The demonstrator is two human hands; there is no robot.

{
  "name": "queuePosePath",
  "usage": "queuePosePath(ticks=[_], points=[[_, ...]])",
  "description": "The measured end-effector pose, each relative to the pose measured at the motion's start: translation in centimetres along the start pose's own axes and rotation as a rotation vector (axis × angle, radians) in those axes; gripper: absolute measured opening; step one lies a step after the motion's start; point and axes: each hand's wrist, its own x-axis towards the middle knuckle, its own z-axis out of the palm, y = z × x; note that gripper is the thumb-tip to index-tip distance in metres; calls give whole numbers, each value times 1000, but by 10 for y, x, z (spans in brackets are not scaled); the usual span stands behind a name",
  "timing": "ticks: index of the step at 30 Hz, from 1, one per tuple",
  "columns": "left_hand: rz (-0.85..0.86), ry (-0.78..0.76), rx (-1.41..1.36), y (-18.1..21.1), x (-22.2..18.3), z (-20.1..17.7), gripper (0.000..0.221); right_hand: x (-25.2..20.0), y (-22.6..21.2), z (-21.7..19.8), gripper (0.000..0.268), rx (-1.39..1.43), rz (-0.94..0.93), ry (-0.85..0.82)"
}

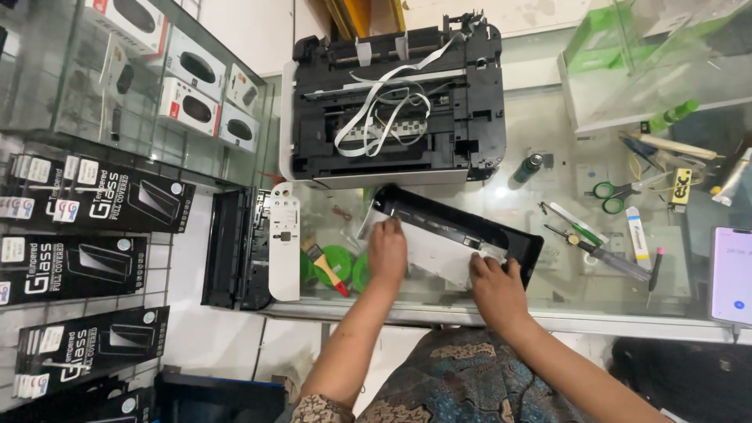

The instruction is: Cleaning and inspecting printer components using a brush and cloth

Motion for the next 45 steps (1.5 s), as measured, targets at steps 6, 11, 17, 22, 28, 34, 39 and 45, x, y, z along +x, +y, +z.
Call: queuePosePath(ticks=[6,11,17,22,28,34,39,45], points=[[264,17,-205,95,-36,-13,21,-1,-1,11,33,-31,-2,23],[331,116,-39,13,-9,-4,21,1,-1,15,42,-29,-1,12],[385,156,267,-28,3,13,15,2,-2,3,49,-51,12,-38],[127,63,-2,25,-8,1,22,1,1,16,54,-11,30,-63],[408,88,-232,102,-53,-46,20,-2,-1,10,41,6,58,-32],[237,60,-160,105,-53,-16,25,0,-8,-26,31,30,79,-6],[296,8,-178,93,-61,-35,27,-3,-8,-10,36,22,95,-45],[279,-35,-132,100,-58,-48,28,1,-6,-4,41,37,131,-76]])
